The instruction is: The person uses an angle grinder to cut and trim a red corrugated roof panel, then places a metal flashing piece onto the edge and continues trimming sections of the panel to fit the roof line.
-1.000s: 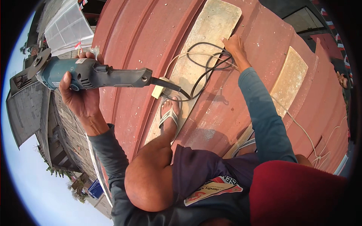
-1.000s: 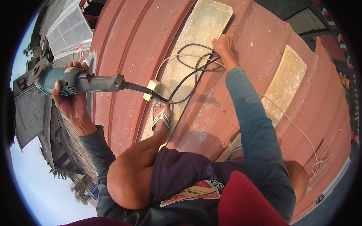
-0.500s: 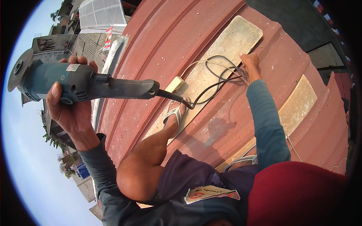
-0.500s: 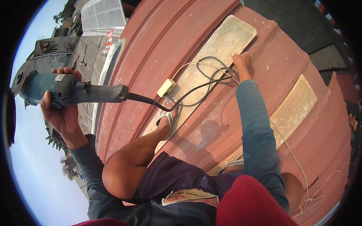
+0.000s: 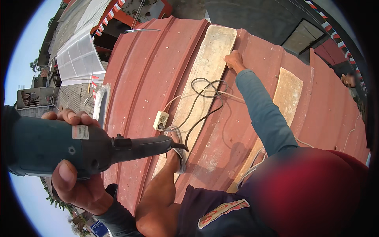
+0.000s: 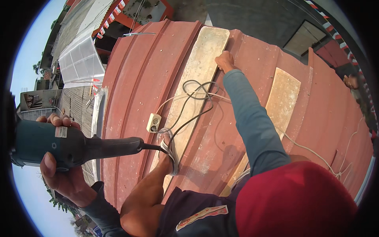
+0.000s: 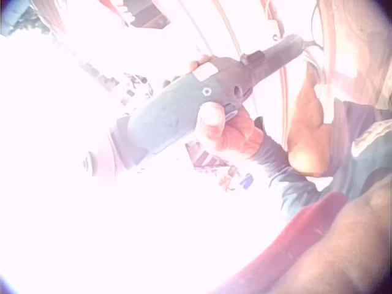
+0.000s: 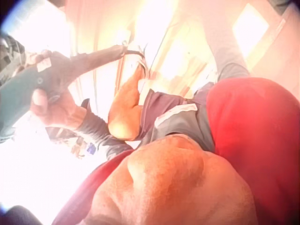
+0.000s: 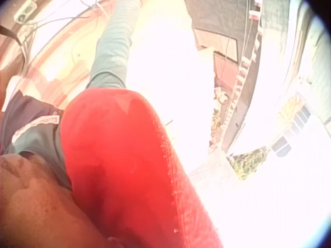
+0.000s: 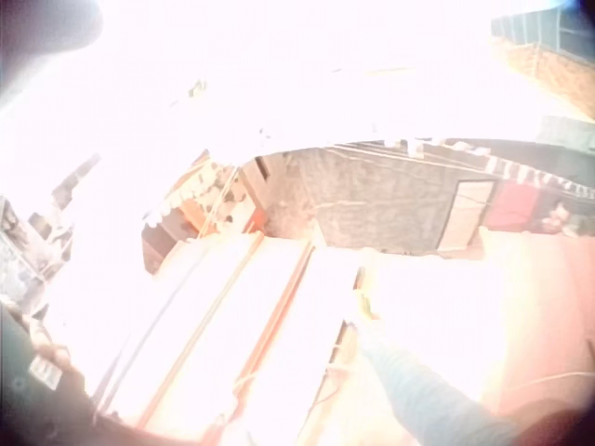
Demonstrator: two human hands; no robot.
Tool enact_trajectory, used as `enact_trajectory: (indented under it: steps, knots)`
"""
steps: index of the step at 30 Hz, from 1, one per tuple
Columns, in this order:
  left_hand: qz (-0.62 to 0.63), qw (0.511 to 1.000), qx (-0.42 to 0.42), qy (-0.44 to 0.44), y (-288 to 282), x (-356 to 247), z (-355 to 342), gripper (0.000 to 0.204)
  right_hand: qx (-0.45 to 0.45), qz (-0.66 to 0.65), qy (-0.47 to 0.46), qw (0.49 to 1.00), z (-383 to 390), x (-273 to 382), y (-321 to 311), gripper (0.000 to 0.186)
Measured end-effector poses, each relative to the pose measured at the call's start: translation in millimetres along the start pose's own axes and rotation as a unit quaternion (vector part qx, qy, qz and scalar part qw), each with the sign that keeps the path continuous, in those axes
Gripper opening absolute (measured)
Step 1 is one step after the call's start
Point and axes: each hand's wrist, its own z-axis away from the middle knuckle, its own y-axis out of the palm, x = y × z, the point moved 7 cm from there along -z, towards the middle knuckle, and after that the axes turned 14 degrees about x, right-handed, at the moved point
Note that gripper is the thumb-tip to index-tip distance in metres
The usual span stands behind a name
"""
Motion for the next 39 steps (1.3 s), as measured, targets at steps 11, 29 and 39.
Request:
enact_trajectory:
  steps: [11, 29, 39]
  knots:
    - [0.104, 0.99, 0.018, -0.09, -51.0, 113.1, -20.8, 0.066, 0.006, 0.057, -0.068, 0.996, -3.3, -7.1, 4.8, 0.034]
    - [0.083, 0.975, -0.179, -0.107, -70.6, 103.7, 33.1, 0.052, 0.021, -0.036, -0.044, 0.998, 18.9, -0.9, 12.2, 0.031]
    - [0.117, 0.977, -0.065, -0.163, -35.8, 181.8, -21.3, 0.041, -0.002, 0.066, -0.105, 0.992, 26.8, -18.4, 47.8, 0.034]
